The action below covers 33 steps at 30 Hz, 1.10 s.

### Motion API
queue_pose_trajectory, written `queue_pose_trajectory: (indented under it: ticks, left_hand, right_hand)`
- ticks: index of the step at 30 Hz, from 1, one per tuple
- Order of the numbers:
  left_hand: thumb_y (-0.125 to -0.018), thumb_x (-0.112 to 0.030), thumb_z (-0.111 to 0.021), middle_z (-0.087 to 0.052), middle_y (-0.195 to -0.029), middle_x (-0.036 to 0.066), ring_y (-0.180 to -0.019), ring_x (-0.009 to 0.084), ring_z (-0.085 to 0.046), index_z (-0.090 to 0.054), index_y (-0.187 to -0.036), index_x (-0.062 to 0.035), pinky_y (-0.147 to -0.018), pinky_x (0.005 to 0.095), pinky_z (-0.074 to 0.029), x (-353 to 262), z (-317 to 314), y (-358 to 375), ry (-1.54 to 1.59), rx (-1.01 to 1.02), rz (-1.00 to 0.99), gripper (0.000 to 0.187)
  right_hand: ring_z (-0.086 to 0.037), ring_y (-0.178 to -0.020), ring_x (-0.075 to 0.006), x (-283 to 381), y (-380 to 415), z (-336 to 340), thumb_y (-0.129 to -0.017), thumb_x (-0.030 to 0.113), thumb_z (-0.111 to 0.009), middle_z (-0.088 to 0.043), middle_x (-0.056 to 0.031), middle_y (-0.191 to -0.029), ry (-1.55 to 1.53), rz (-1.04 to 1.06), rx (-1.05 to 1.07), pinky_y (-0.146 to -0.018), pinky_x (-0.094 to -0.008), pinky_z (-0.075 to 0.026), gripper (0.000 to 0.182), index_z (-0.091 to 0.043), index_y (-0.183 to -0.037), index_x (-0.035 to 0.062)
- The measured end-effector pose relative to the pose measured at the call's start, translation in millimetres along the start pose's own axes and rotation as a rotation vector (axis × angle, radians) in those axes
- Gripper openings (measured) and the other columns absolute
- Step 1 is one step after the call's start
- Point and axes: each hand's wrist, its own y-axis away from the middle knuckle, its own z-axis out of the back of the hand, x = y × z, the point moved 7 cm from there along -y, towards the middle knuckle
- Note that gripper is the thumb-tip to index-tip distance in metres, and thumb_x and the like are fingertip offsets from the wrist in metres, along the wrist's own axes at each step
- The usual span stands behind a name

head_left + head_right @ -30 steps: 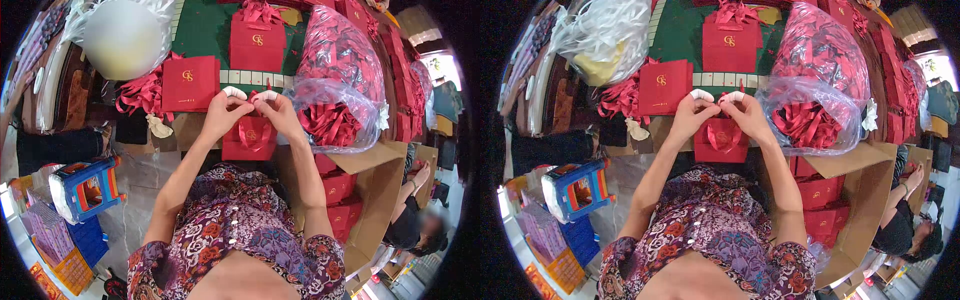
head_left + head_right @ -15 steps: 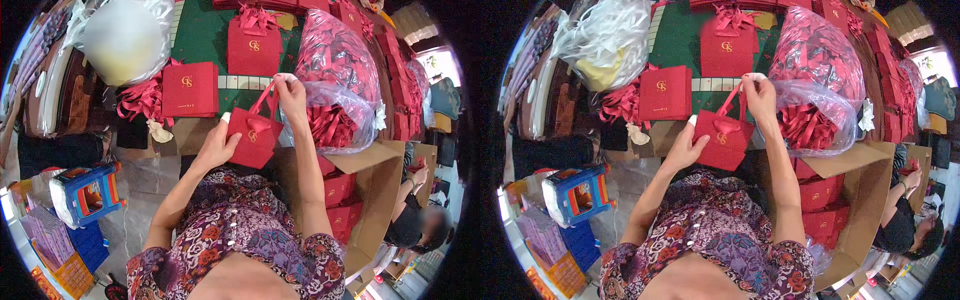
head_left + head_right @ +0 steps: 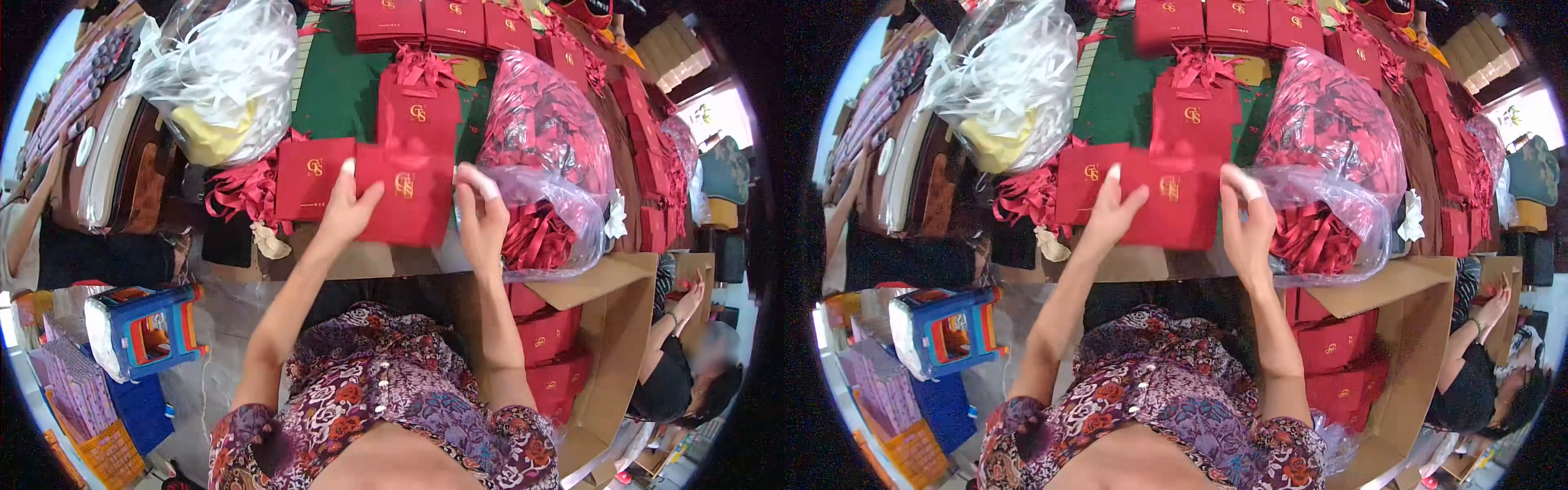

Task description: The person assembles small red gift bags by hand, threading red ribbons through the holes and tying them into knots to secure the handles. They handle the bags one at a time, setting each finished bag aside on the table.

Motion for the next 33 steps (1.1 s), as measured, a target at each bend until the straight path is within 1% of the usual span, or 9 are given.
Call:
queue_pose_trajectory:
  ticks: [3,9,15,16,21,22,23,29,33]
  left_hand:
    - [-0.092,-0.006,-0.062,-0.062,-0.120,0.015,-0.109,0.0199,-0.059,-0.049,-0.125,0.0038,-0.096,0.0349,-0.047,-20.1,-0.8,-54.2,0.036,-0.036,-0.101,0.037]
    - [-0.093,-0.011,-0.066,-0.065,-0.117,0.012,-0.107,0.0176,-0.060,-0.051,-0.125,0.0036,-0.092,0.0336,-0.049,11.3,-0.4,-130.2,-0.314,-0.031,-0.001,0.038]
    - [-0.087,-0.023,-0.076,-0.068,-0.106,0.020,-0.097,0.0255,-0.068,-0.050,-0.121,0.0084,-0.083,0.0372,-0.053,26.9,5.3,-113.5,-0.709,-0.103,-0.006,0.054]
    - [-0.086,-0.023,-0.076,-0.067,-0.107,0.020,-0.096,0.0260,-0.067,-0.050,-0.123,0.0078,-0.082,0.0386,-0.054,21.3,9.4,-111.8,-0.687,-0.098,-0.080,0.055]
    - [-0.086,-0.018,-0.073,-0.059,-0.109,0.021,-0.100,0.0386,-0.059,-0.054,-0.127,-0.0035,-0.089,0.0437,-0.048,-28.0,49.5,-76.5,-1.071,-0.169,-0.517,0.047]
    - [-0.087,-0.022,-0.072,-0.059,-0.109,0.020,-0.101,0.0402,-0.057,-0.055,-0.125,-0.0029,-0.090,0.0456,-0.046,-24.8,62.5,-73.5,-1.074,-0.130,-0.494,0.046]
    - [-0.087,-0.022,-0.072,-0.059,-0.109,0.020,-0.101,0.0402,-0.057,-0.055,-0.125,-0.0029,-0.090,0.0456,-0.046,-22.2,73.4,-68.5,-1.083,-0.136,-0.489,0.046]
    - [-0.084,-0.035,-0.075,-0.063,-0.110,0.022,-0.103,0.0415,-0.057,-0.061,-0.120,-0.0002,-0.088,0.0480,-0.047,-4.1,85.7,-39.4,-1.335,0.036,-0.366,0.052]
    - [-0.078,-0.036,-0.080,-0.058,-0.109,0.016,-0.104,0.0362,-0.055,-0.062,-0.113,-0.0036,-0.087,0.0467,-0.044,-15.9,75.9,-25.3,-1.308,-0.069,-0.418,0.052]
  right_hand:
    - [-0.063,-0.094,-0.0171,24.1,19.9,-3.4,-0.091,-0.003,-0.062,-0.067,-0.0080,-0.100,0.238,0.188,-0.020,-0.085,-0.0278,-0.048,0.020,-0.069,-0.109,0.0025]
    - [-0.066,-0.087,-0.0230,-3.6,65.5,-23.9,-0.092,0.001,-0.063,-0.067,-0.0119,-0.100,0.167,-0.073,0.200,-0.074,-0.0310,-0.052,0.018,-0.071,-0.108,0.0065]
    - [-0.064,-0.081,-0.0211,-13.3,87.8,-11.7,-0.091,0.002,-0.065,-0.066,-0.0100,-0.095,0.233,-0.135,0.178,-0.070,-0.0297,-0.051,0.018,-0.070,-0.108,0.0072]
    - [-0.063,-0.080,-0.0173,-18.4,89.4,-5.3,-0.090,0.002,-0.065,-0.066,-0.0078,-0.094,0.279,-0.234,0.167,-0.071,-0.0284,-0.050,0.018,-0.071,-0.107,0.0071]
    - [-0.064,-0.082,-0.0239,-16.1,64.6,42.4,-0.087,0.000,-0.069,-0.064,-0.0114,-0.093,0.715,0.078,-0.073,-0.071,-0.0332,-0.051,0.017,-0.065,-0.102,0.0047]
    - [-0.059,-0.086,-0.0355,-21.3,59.2,47.4,-0.087,0.006,-0.069,-0.059,-0.0171,-0.093,0.611,0.060,-0.090,-0.073,-0.0420,-0.048,0.020,-0.062,-0.106,0.0039]
    - [-0.057,-0.089,-0.0367,-18.1,54.3,50.3,-0.086,0.007,-0.070,-0.058,-0.0178,-0.095,0.792,0.076,-0.063,-0.075,-0.0441,-0.046,0.023,-0.061,-0.106,0.0023]
    - [-0.058,-0.084,-0.0340,-54.4,45.6,56.4,-0.084,0.009,-0.072,-0.060,-0.0141,-0.089,0.839,0.009,-0.048,-0.074,-0.0445,-0.046,0.019,-0.062,-0.100,0.0040]
    - [-0.060,-0.080,-0.0326,-49.4,43.8,58.4,-0.084,0.010,-0.072,-0.061,-0.0119,-0.082,0.862,0.040,-0.068,-0.070,-0.0438,-0.047,0.012,-0.065,-0.092,0.0052]
